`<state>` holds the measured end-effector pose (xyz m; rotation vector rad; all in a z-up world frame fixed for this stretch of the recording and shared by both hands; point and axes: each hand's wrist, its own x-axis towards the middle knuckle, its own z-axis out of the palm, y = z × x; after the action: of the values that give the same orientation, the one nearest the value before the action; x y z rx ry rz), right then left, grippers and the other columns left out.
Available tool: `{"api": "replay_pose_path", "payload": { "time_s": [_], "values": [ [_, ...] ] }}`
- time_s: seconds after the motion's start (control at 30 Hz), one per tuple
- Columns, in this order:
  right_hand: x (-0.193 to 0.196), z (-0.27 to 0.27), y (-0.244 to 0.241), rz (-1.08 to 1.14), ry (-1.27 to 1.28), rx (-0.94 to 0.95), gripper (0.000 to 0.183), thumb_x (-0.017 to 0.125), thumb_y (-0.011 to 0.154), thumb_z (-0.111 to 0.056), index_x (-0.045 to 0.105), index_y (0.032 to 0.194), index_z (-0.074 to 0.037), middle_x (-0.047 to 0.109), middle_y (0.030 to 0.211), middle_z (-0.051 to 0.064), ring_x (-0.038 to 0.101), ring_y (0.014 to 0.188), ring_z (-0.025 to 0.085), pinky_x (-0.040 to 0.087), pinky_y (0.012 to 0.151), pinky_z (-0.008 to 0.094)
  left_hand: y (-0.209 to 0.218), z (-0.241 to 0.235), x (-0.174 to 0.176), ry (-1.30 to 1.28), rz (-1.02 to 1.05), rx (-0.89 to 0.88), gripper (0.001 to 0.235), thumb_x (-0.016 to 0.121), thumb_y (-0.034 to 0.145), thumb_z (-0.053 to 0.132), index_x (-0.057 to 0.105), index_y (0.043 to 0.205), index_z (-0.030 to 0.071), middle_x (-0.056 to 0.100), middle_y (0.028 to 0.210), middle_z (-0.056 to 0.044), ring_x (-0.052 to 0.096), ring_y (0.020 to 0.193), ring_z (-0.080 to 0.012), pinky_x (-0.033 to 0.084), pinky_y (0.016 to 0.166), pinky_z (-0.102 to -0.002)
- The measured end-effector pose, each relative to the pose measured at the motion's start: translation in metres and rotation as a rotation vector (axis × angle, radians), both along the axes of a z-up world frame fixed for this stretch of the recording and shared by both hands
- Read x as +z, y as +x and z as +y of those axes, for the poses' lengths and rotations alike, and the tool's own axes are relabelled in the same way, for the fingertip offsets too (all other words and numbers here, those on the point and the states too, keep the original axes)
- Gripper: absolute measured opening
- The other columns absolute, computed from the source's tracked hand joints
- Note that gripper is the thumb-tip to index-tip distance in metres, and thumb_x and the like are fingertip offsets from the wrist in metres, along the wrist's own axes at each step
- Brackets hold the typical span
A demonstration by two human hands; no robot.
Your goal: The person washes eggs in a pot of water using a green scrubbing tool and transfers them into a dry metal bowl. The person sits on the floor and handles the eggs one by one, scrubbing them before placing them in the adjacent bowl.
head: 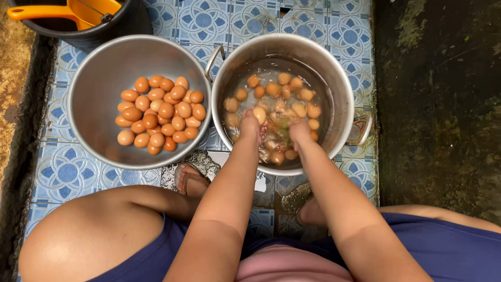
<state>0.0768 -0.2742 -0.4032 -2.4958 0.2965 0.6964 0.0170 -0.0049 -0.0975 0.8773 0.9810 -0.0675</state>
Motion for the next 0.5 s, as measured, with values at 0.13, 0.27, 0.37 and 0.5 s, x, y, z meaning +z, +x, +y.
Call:
{"api": "replay_pose_path", "payload": {
  "time_s": [0.13,0.27,0.37,0.5],
  "values": [
    [0.222,0.091,-0.069,-0.064,0.334,-0.348,0.031,0.044,0.107,-0.023,0.063,0.123,-0.006,0.065,0.108,0.012,0.065,0.115,0.015,0.046,0.105,0.021,-0.011,0.007,0.052,-0.027,0.007,-0.063,0.031,0.053,0.096,0.047,0.052,0.108,0.019,0.062,0.078,-0.015,0.064,0.05,-0.0222,0.051,0.036,-0.023],
    [0.433,0.163,-0.094,-0.254,0.86,-0.758,0.04,0.054,0.102,-0.017,0.048,0.142,-0.017,0.053,0.145,0.01,0.055,0.132,0.027,0.041,0.114,0.044,-0.002,0.0,0.028,-0.041,0.022,-0.161,0.034,0.047,0.1,0.053,0.052,0.105,0.02,0.064,0.07,-0.01,0.064,0.047,-0.0189,0.047,0.035,-0.021],
    [0.415,0.182,-0.105,-0.502,0.674,-0.347,0.024,0.064,0.1,-0.023,0.07,0.121,-0.012,0.062,0.138,0.007,0.052,0.134,0.026,0.038,0.115,0.042,0.001,-0.004,0.017,-0.023,0.004,-0.177,0.033,0.046,0.1,0.052,0.055,0.103,0.021,0.067,0.066,-0.01,0.065,0.044,-0.0199,0.046,0.032,-0.024],
    [0.413,0.196,-0.101,-0.444,0.555,-0.151,0.034,0.052,0.108,-0.014,0.062,0.14,-0.007,0.052,0.152,0.015,0.044,0.144,0.031,0.038,0.121,0.046,-0.002,-0.005,0.034,-0.037,-0.035,-0.191,0.033,0.046,0.101,0.047,0.058,0.107,0.017,0.065,0.068,-0.008,0.063,0.046,-0.0191,0.047,0.033,-0.025]
  ]
}}
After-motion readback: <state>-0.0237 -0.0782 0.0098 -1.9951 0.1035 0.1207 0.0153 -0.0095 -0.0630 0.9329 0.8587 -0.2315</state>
